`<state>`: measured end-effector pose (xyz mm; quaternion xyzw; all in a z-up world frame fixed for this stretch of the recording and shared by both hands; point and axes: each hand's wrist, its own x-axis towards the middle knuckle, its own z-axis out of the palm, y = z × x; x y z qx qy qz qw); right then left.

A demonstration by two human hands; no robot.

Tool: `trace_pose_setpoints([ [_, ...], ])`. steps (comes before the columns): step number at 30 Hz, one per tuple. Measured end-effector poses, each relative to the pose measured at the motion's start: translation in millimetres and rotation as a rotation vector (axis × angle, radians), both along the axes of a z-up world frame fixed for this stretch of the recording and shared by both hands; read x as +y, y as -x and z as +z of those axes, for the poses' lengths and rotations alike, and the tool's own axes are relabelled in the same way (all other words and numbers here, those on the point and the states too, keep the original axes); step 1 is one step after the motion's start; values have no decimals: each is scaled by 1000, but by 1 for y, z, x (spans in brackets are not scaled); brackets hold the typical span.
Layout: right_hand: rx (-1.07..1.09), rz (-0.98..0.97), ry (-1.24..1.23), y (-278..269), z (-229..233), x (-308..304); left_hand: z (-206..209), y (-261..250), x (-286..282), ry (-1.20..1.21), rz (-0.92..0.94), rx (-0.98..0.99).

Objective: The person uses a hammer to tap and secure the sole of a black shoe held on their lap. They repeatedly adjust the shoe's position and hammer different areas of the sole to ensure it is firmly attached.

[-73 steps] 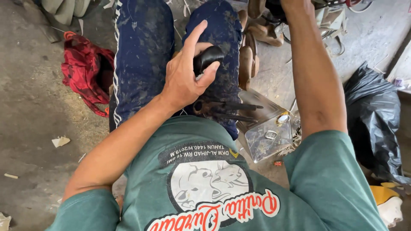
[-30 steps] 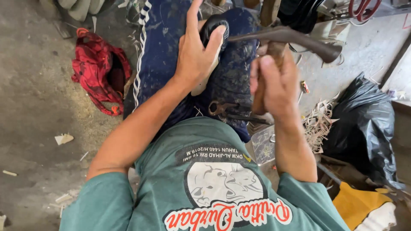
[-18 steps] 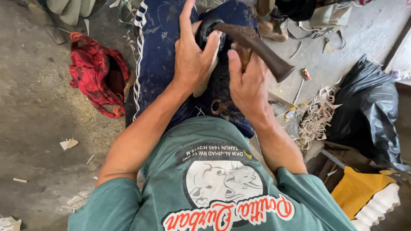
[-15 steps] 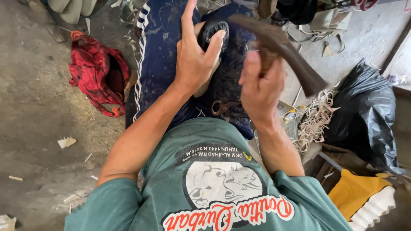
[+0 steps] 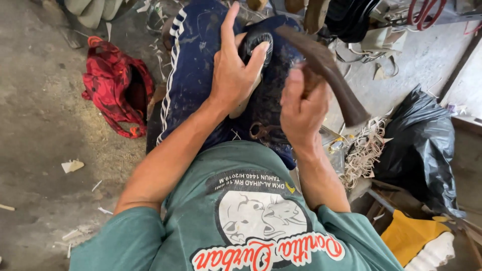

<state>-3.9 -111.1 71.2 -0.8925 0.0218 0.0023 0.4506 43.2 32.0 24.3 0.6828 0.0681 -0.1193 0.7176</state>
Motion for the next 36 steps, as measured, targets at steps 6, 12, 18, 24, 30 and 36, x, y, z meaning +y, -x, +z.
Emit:
trace_pose_setpoints([
  [6, -16, 76, 230, -5, 6, -1, -19, 3, -6, -35, -28, -135],
  [12, -28, 31, 364, -5, 11, -11, -28, 1, -6, 44, -71, -178],
  [18, 10, -225, -256, 6, 38, -63, 47, -68, 10, -6, -502, -353],
  [24, 79, -167, -120, 23, 16, -87, 16, -20, -1, -776, -625, -663],
  [30, 21, 0, 25, 33, -6, -101, 6, 14, -5, -1018, -408, -676],
  [36, -32, 76, -14, 42, 9, -106, 4, 17, -8, -1117, -419, -724],
])
